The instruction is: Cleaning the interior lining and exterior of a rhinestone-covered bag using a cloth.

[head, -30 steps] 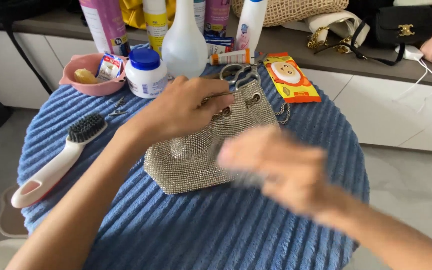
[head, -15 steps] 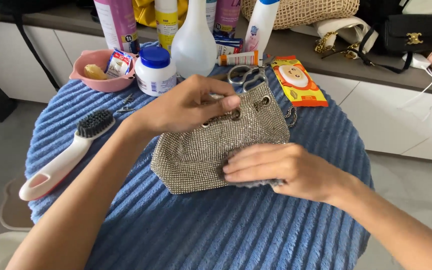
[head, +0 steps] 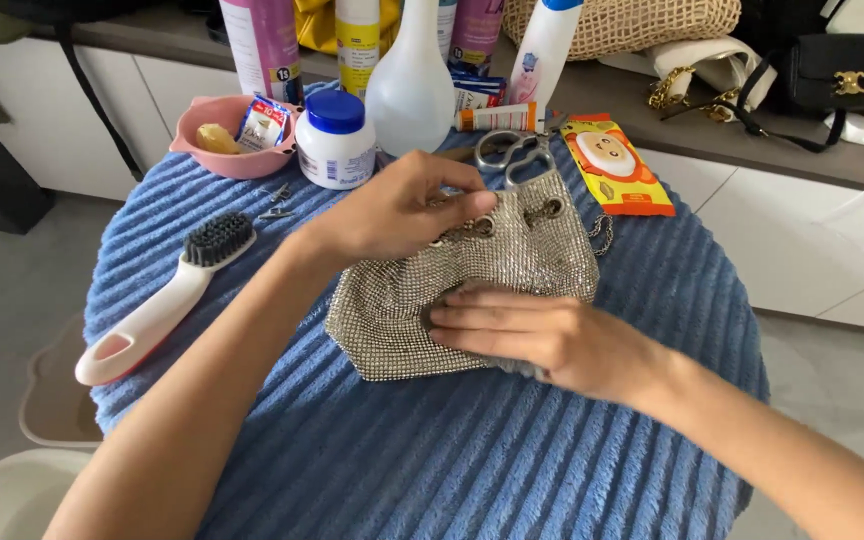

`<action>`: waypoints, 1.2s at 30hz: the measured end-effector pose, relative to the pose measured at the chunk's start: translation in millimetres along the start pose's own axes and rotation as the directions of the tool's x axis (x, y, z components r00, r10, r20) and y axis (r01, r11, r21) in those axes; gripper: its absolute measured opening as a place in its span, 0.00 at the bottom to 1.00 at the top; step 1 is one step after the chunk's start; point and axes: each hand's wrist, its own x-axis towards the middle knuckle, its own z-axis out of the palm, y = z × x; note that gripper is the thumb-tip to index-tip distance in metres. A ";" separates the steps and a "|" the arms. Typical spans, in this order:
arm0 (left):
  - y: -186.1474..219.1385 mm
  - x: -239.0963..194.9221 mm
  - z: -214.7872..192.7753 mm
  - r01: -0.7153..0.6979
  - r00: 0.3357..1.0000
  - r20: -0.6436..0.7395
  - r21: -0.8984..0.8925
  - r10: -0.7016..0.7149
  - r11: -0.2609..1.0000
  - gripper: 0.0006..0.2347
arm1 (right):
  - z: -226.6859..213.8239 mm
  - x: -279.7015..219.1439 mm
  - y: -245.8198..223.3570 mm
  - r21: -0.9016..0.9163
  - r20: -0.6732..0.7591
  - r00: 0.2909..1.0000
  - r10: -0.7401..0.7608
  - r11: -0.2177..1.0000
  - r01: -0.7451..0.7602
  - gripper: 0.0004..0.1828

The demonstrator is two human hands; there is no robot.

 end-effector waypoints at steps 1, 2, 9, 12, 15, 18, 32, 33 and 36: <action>-0.1 0.3 0.2 0.000 1.000 -0.003 0.000 0.000 1.000 0.14 | -5.4 2.1 -7.4 0.000 0.002 1.000 -0.002 1.000 0.002 0.28; -0.2 0.0 0.9 0.007 1.000 -0.009 -0.003 -0.007 1.000 0.15 | -10.4 4.1 -15.2 0.120 0.027 0.994 0.103 0.987 -0.105 0.31; 2.3 3.7 7.7 0.212 0.970 -0.117 -0.013 -0.212 0.977 0.15 | 19.0 24.9 -37.1 0.017 -0.082 0.995 0.063 0.998 -0.062 0.26; -2.9 6.2 9.3 0.191 0.971 -0.156 0.055 -0.180 0.980 0.15 | 32.9 49.2 -45.0 -0.262 -0.137 0.990 0.044 0.962 -0.079 0.25; -3.4 7.6 10.1 0.264 0.952 -0.183 0.076 -0.247 0.962 0.15 | 32.7 83.5 -72.1 -0.705 -0.293 0.956 0.004 0.675 -0.218 0.08; -8.1 7.7 7.6 0.263 0.959 -0.123 0.043 -0.256 0.964 0.20 | 41.9 108.9 -78.6 -0.745 -0.408 0.907 0.103 0.536 -0.396 0.06; -17.8 6.4 2.2 0.185 0.983 -0.014 0.064 -0.185 0.981 0.16 | 34.1 90.2 -55.7 -0.206 -0.227 0.948 0.223 0.940 -0.271 0.16; -19.7 6.5 2.7 0.169 0.986 -0.002 0.093 -0.169 0.981 0.17 | 31.5 84.0 -57.3 -0.085 -0.234 0.951 0.202 0.970 -0.227 0.19; -14.9 6.3 0.9 0.205 0.978 0.032 0.082 -0.208 0.975 0.15 | 19.2 58.3 -46.5 0.219 -0.115 0.962 0.247 0.951 -0.218 0.23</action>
